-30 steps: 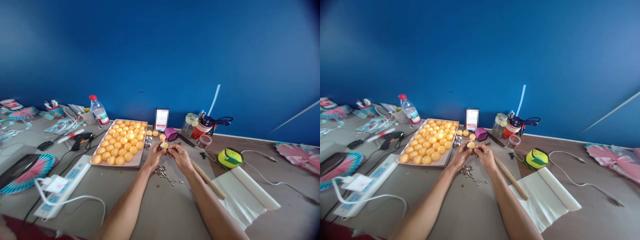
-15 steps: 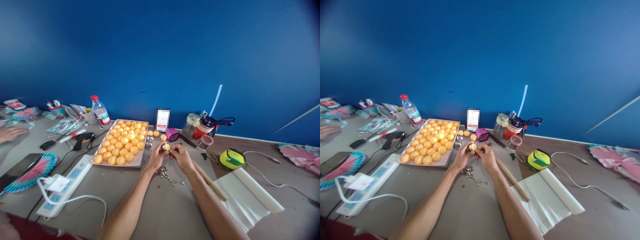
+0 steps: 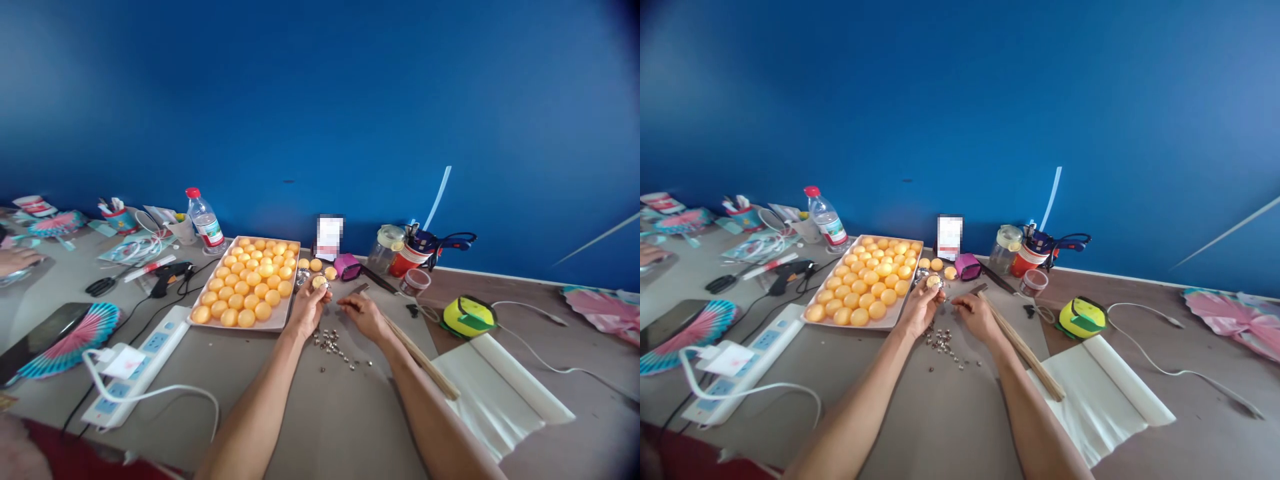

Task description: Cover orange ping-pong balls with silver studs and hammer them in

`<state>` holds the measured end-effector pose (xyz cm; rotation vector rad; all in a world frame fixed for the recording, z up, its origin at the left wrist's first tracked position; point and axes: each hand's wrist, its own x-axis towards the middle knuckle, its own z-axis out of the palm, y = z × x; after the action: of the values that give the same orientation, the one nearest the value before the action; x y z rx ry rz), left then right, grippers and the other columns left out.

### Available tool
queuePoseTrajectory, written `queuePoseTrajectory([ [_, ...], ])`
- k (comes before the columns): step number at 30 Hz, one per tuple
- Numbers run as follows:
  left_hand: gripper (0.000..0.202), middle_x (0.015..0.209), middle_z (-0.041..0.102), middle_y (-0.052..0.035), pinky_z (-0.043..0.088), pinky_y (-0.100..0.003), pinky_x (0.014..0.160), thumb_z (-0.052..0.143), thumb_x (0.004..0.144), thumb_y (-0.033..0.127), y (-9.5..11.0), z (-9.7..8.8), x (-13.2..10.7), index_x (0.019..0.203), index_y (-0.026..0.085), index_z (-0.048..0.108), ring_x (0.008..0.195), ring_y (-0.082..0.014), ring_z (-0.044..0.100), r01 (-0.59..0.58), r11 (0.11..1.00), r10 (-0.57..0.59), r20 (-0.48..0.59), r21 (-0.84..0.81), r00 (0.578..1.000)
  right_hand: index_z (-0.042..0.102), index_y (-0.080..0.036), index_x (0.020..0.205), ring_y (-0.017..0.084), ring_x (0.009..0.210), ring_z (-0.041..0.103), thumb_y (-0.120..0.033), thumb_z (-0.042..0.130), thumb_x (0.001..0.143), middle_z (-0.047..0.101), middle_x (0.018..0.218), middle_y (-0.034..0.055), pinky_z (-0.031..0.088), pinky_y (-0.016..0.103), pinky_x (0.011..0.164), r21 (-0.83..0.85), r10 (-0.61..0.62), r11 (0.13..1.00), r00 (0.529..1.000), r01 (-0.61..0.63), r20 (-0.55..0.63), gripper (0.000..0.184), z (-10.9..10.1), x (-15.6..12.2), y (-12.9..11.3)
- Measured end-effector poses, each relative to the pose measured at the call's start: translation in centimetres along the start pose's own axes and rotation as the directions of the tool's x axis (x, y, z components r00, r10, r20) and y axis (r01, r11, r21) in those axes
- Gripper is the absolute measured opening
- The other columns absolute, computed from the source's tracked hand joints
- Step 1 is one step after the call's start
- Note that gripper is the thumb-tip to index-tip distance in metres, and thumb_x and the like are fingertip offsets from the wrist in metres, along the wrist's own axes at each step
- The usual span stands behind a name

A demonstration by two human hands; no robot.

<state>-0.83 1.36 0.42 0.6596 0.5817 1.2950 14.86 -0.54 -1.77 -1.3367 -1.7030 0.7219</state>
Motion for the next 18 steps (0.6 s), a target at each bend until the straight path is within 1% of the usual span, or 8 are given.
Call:
queuePoseTrajectory([
  [2,0.045,0.077,0.056,0.0013,0.040,-0.022,0.060,0.072,0.064,0.024,0.2,0.1,0.0,0.104,0.019,0.053,0.061,-0.0074,0.054,-0.007,1.000,0.007,-0.010,0.012,1.000,0.066,-0.018,0.084,0.017,0.076,0.058,-0.020,0.051,0.073,0.064,0.080,0.0042,0.044,0.028,0.071,-0.058,-0.041,0.997,0.997,0.045,0.071,0.019,0.4,-0.2,-0.2],
  [6,0.041,0.076,0.055,0.0015,0.039,-0.022,0.059,0.070,0.065,0.023,0.4,0.2,0.0,0.102,0.018,0.054,0.060,-0.0069,0.052,-0.055,0.998,0.056,-0.014,0.029,0.998,0.064,-0.018,0.096,0.017,0.079,0.056,-0.015,0.047,0.078,0.061,0.085,0.0064,0.044,0.028,0.074,-0.220,-0.154,0.962,0.987,0.159,0.042,0.024,1.4,-0.3,-0.5],
  [8,0.039,0.077,0.055,0.0013,0.039,-0.022,0.059,0.069,0.066,0.023,0.5,0.2,0.0,0.102,0.018,0.053,0.060,-0.0065,0.052,-0.083,0.996,0.083,-0.007,0.017,0.997,0.060,-0.018,0.105,0.017,0.083,0.055,-0.014,0.045,0.080,0.058,0.093,0.0079,0.044,0.027,0.076,-0.313,-0.204,0.927,0.978,0.208,0.044,0.030,2.0,-0.2,-0.8],
  [10,0.039,0.078,0.055,0.0016,0.039,-0.022,0.058,0.068,0.067,0.022,0.4,0.1,0.1,0.102,0.019,0.052,0.059,-0.0061,0.051,-0.095,0.996,0.095,-0.015,0.004,0.995,0.058,-0.019,0.108,0.017,0.085,0.053,-0.013,0.044,0.081,0.056,0.096,0.0087,0.043,0.028,0.077,-0.415,-0.220,0.881,0.973,0.228,0.066,0.031,2.5,0.0,-0.9],
  [12,0.040,0.079,0.055,0.0017,0.038,-0.022,0.058,0.069,0.067,0.022,0.2,0.1,0.2,0.101,0.020,0.050,0.058,-0.0059,0.051,-0.101,0.995,0.101,-0.035,0.009,0.994,0.060,-0.019,0.103,0.018,0.084,0.052,-0.013,0.044,0.081,0.055,0.093,0.0086,0.042,0.029,0.077,-0.501,-0.212,0.835,0.973,0.229,0.092,0.028,3.0,0.3,-1.0],
  [14,0.037,0.080,0.055,0.0013,0.038,-0.022,0.057,0.069,0.066,0.022,0.0,0.0,0.2,0.098,0.019,0.050,0.058,-0.0061,0.052,-0.107,0.994,0.109,-0.039,0.031,0.993,0.063,-0.020,0.096,0.018,0.081,0.051,-0.013,0.044,0.082,0.056,0.087,0.0076,0.041,0.028,0.075,-0.535,-0.196,0.815,0.975,0.224,0.108,0.024,3.2,0.4,-0.8],
  [16,0.034,0.079,0.055,0.0010,0.038,-0.022,0.057,0.069,0.066,0.023,-0.2,0.0,0.2,0.094,0.018,0.050,0.058,-0.0064,0.052,-0.111,0.993,0.112,-0.024,0.050,0.993,0.064,-0.019,0.087,0.017,0.077,0.051,-0.013,0.044,0.083,0.055,0.082,0.0066,0.041,0.027,0.073,-0.520,-0.188,0.827,0.976,0.216,0.106,0.021,3.3,0.5,-0.6],
  [18,0.033,0.078,0.055,0.0011,0.039,-0.023,0.058,0.069,0.066,0.023,-0.4,-0.1,0.2,0.093,0.017,0.051,0.058,-0.0065,0.052,-0.106,0.992,0.107,-0.014,0.062,0.994,0.064,-0.018,0.077,0.016,0.074,0.051,-0.013,0.044,0.082,0.055,0.077,0.0058,0.041,0.026,0.070,-0.466,-0.186,0.861,0.979,0.202,0.081,0.021,3.2,0.4,-0.4],
])
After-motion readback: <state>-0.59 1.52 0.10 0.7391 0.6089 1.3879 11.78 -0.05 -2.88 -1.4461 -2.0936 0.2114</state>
